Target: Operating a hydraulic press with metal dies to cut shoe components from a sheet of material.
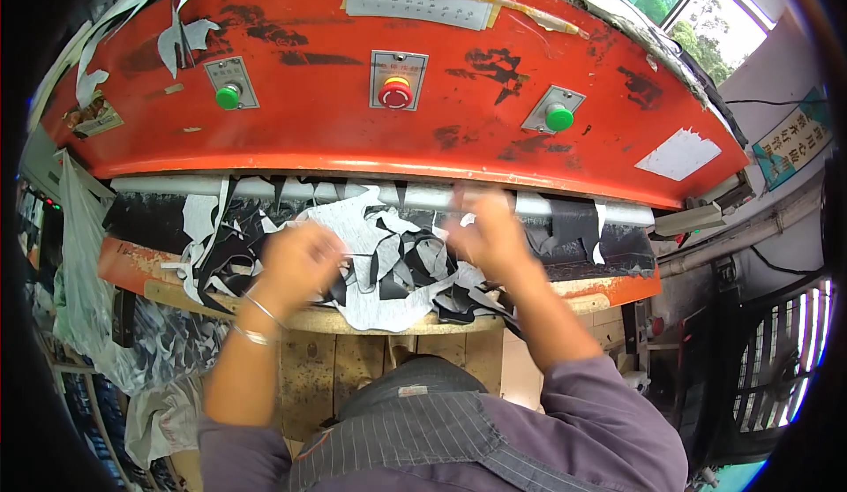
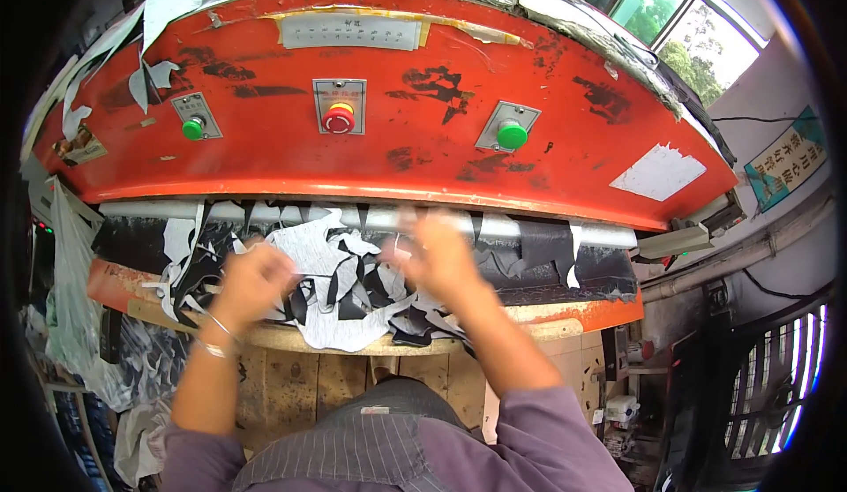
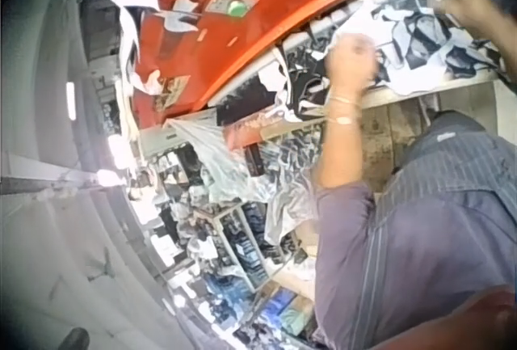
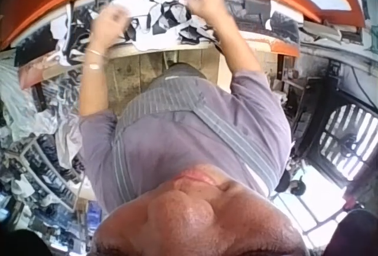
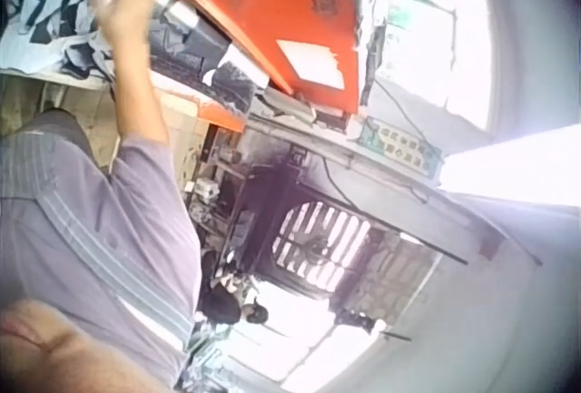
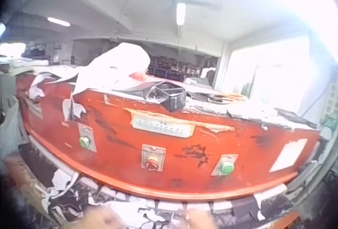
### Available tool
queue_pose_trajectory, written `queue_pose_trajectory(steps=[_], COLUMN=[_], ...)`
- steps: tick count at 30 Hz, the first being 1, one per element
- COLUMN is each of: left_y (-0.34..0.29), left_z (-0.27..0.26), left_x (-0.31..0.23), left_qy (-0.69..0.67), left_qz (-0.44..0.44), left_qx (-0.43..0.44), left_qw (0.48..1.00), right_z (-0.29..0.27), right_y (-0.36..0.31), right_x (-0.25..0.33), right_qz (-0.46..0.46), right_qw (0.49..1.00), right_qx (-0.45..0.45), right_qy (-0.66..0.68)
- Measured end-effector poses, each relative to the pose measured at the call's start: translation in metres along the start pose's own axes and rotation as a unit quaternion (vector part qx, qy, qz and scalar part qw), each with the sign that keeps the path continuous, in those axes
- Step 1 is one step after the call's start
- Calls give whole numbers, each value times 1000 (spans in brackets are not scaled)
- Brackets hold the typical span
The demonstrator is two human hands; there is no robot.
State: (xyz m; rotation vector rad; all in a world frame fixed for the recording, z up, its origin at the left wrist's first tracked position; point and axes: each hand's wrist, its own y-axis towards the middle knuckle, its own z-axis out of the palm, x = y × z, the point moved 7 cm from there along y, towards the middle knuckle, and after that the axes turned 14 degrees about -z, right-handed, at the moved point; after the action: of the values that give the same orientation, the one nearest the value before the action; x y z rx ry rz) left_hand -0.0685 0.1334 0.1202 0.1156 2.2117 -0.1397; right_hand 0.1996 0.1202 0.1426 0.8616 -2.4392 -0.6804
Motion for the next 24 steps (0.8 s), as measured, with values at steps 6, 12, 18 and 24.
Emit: queue_pose_trajectory(steps=[6, 12, 18, 24], left_y=[-94, -86, -79, -39], left_z=[90, 97, 89, 69], left_x=[1, 10, 0, -3], left_qy=[249, 235, 239, 168], left_qz=[128, 105, 91, 38], left_qx=[18, -50, -40, 191], left_qw=[960, 965, 966, 966], right_z=[76, 78, 76, 46], right_y=[-76, -77, -65, 42], right_x=[98, 99, 85, -62], right_qz=[-55, -20, -20, 93], right_qw=[969, 979, 953, 979], right_qx=[238, 198, 301, 166], right_qy=[25, -40, 19, 78])
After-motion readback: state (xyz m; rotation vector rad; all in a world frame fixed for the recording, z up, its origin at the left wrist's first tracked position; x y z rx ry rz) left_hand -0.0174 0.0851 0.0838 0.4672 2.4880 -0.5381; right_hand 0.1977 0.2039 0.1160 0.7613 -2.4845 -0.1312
